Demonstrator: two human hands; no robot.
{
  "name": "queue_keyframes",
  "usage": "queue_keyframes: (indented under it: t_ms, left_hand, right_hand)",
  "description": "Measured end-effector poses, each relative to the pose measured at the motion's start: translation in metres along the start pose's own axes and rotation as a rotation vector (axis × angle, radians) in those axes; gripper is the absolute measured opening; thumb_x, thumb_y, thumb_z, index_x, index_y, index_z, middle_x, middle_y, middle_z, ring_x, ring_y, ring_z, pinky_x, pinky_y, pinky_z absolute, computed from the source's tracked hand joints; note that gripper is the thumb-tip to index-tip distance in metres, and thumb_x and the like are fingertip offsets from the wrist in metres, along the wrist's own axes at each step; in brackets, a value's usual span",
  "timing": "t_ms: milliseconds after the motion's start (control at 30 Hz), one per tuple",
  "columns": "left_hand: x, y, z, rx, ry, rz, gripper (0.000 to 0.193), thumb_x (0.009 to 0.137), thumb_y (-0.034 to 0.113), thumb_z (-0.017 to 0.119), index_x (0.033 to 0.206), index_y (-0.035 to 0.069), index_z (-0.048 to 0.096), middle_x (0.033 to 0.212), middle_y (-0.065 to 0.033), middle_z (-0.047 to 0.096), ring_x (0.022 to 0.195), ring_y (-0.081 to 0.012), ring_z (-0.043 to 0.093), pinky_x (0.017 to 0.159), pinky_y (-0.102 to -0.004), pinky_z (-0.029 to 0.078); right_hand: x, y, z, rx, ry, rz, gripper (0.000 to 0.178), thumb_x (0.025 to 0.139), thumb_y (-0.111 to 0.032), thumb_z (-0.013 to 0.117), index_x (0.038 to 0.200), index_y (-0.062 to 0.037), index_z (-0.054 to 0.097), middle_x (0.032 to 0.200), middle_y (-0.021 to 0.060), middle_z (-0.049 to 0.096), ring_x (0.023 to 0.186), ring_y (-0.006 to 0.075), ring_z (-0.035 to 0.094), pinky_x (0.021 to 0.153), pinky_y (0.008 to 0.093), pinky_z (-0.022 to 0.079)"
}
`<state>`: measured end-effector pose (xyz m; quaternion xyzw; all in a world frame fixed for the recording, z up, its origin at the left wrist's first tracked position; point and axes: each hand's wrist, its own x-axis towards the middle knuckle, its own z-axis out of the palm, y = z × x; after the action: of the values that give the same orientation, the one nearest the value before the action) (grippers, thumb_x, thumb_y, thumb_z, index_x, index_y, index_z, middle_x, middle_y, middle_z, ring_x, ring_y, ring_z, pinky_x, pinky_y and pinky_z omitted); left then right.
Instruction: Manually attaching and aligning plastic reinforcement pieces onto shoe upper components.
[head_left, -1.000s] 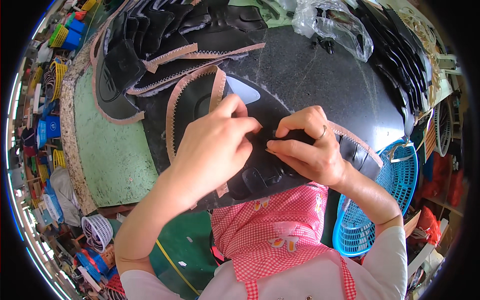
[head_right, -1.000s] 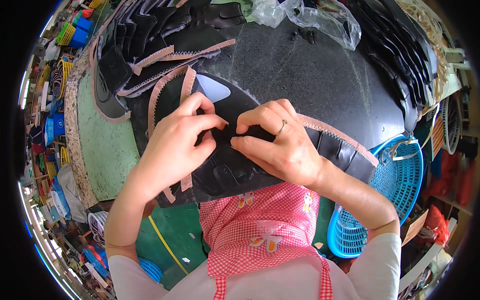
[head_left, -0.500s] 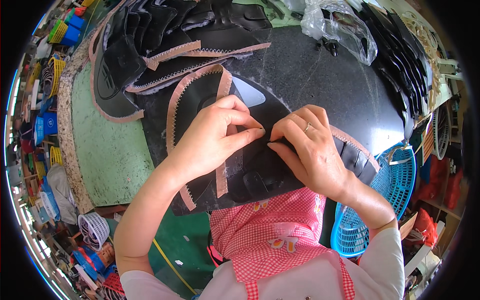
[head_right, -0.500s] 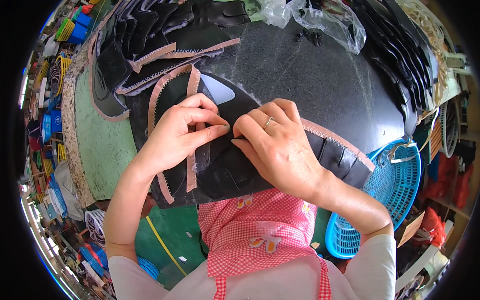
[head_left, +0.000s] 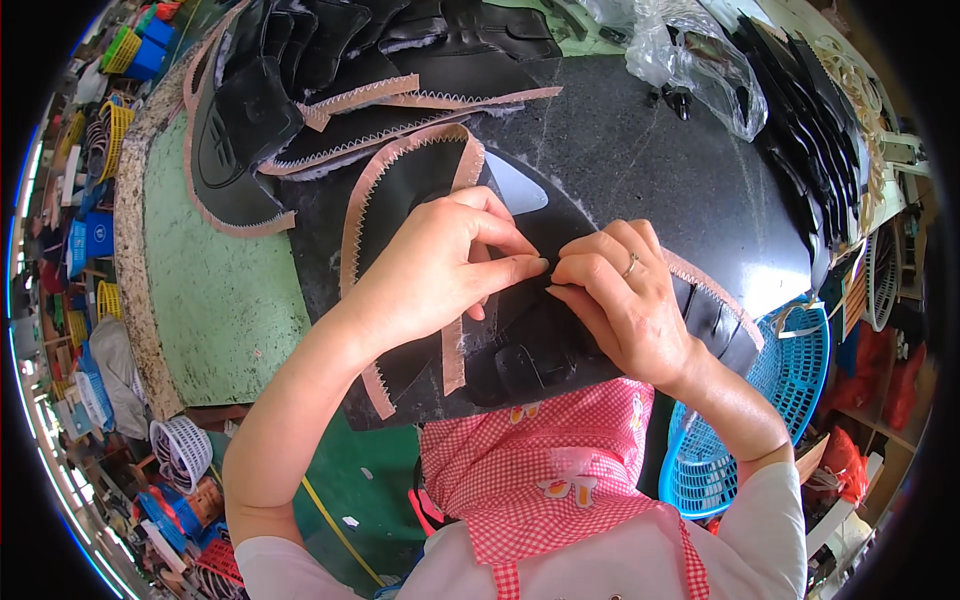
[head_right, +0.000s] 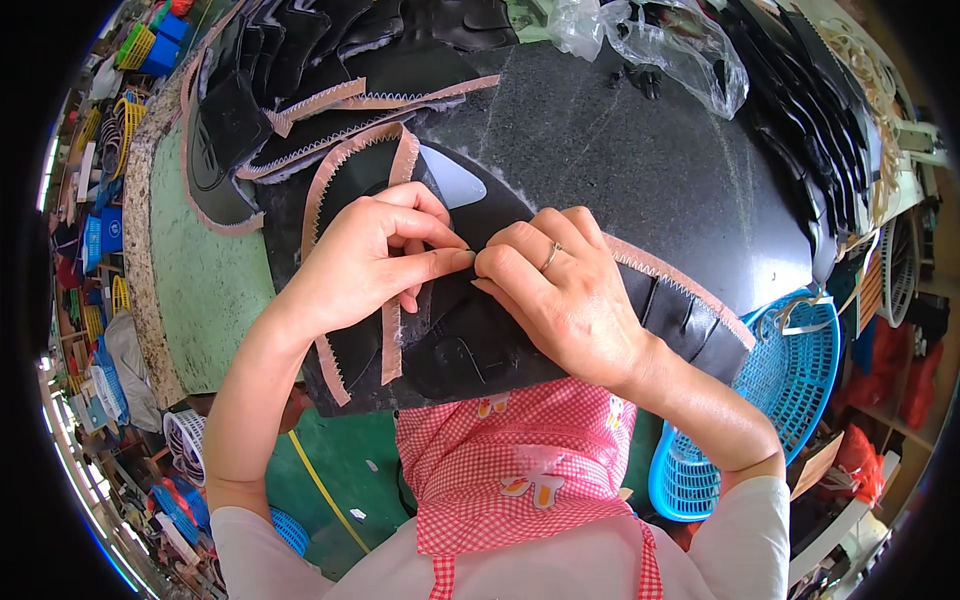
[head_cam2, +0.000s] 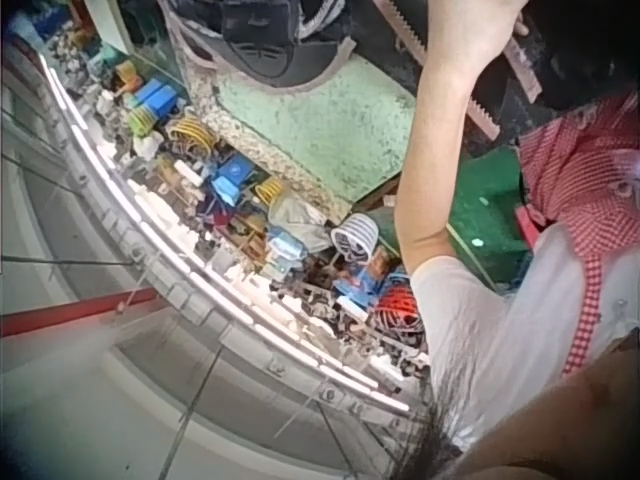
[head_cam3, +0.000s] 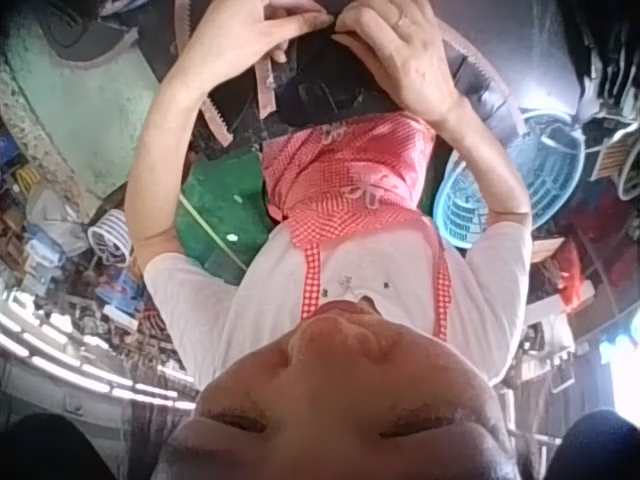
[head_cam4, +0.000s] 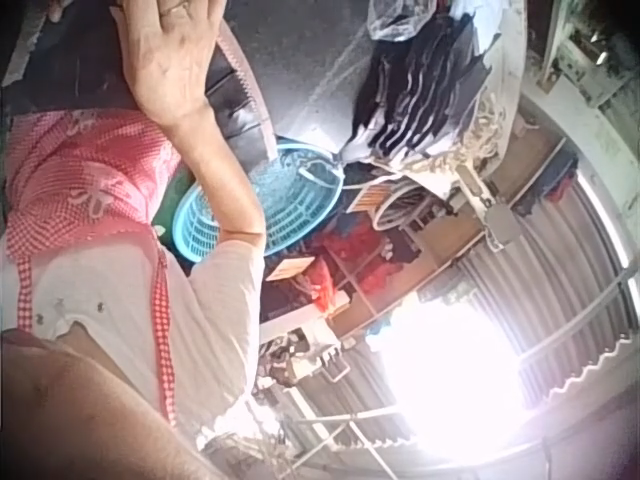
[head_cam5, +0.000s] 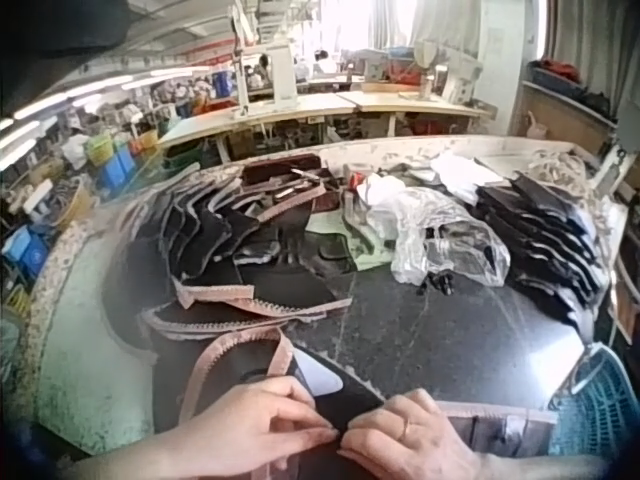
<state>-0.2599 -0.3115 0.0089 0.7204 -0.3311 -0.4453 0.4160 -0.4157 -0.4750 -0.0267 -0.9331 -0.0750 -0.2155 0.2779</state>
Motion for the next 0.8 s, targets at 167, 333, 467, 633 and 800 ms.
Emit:
queue_keyframes:
  t_ms: [167,333,467,633,800]
  left_hand:
    - [-0.0006,-0.0048,-0.0036,-0.062,-0.021,0.017,0.016,0.096,0.007,0.072,0.106,-0.004,0.077,0.106,-0.0049,0.058,0.067,-0.0079,0.065,0.058,-0.0208,0.056]
    - [-0.0003,-0.0016,-0.0069,-0.114,-0.053,-0.014,0.018,0.097,0.007,0.071,0.108,-0.006,0.076,0.109,-0.0055,0.059,0.071,-0.0100,0.068,0.063,-0.0219,0.057]
    - [-0.0007,-0.0011,-0.0097,-0.144,-0.071,-0.018,0.017,0.097,0.005,0.069,0.108,-0.006,0.076,0.109,-0.0055,0.059,0.071,-0.0104,0.068,0.064,-0.0225,0.057]
    - [-0.0010,-0.0023,-0.0070,-0.072,-0.072,0.017,0.017,0.096,0.004,0.069,0.107,-0.007,0.075,0.107,-0.0050,0.059,0.071,-0.0105,0.067,0.065,-0.0228,0.057]
    - [-0.0004,-0.0011,-0.0064,-0.059,-0.069,0.014,0.016,0.096,0.004,0.069,0.105,-0.007,0.075,0.106,-0.0051,0.059,0.071,-0.0105,0.067,0.065,-0.0226,0.057]
  right_hand:
    - [-0.0006,0.0011,0.0003,0.018,-0.005,-0.009,0.019,0.084,-0.013,0.077,0.098,-0.0105,0.064,0.098,0.0027,0.064,0.089,0.0212,0.061,0.083,0.0361,0.044]
    - [0.0007,-0.0001,-0.0010,0.013,-0.025,0.008,0.019,0.084,-0.013,0.078,0.097,-0.0103,0.065,0.098,0.0029,0.064,0.090,0.0212,0.061,0.083,0.0363,0.044]
    - [0.0008,0.0000,-0.0013,0.011,-0.021,0.003,0.020,0.083,-0.013,0.078,0.097,-0.0105,0.065,0.099,0.0030,0.064,0.091,0.0211,0.061,0.084,0.0364,0.044]
    - [-0.0010,0.0006,-0.0019,0.008,-0.018,-0.018,0.020,0.083,-0.013,0.078,0.099,-0.0106,0.066,0.100,0.0036,0.064,0.091,0.0214,0.061,0.084,0.0371,0.044]
    - [-0.0013,0.0007,-0.0024,0.012,-0.015,-0.030,0.020,0.083,-0.014,0.078,0.100,-0.0106,0.068,0.100,0.0041,0.064,0.091,0.0217,0.061,0.084,0.0376,0.044]
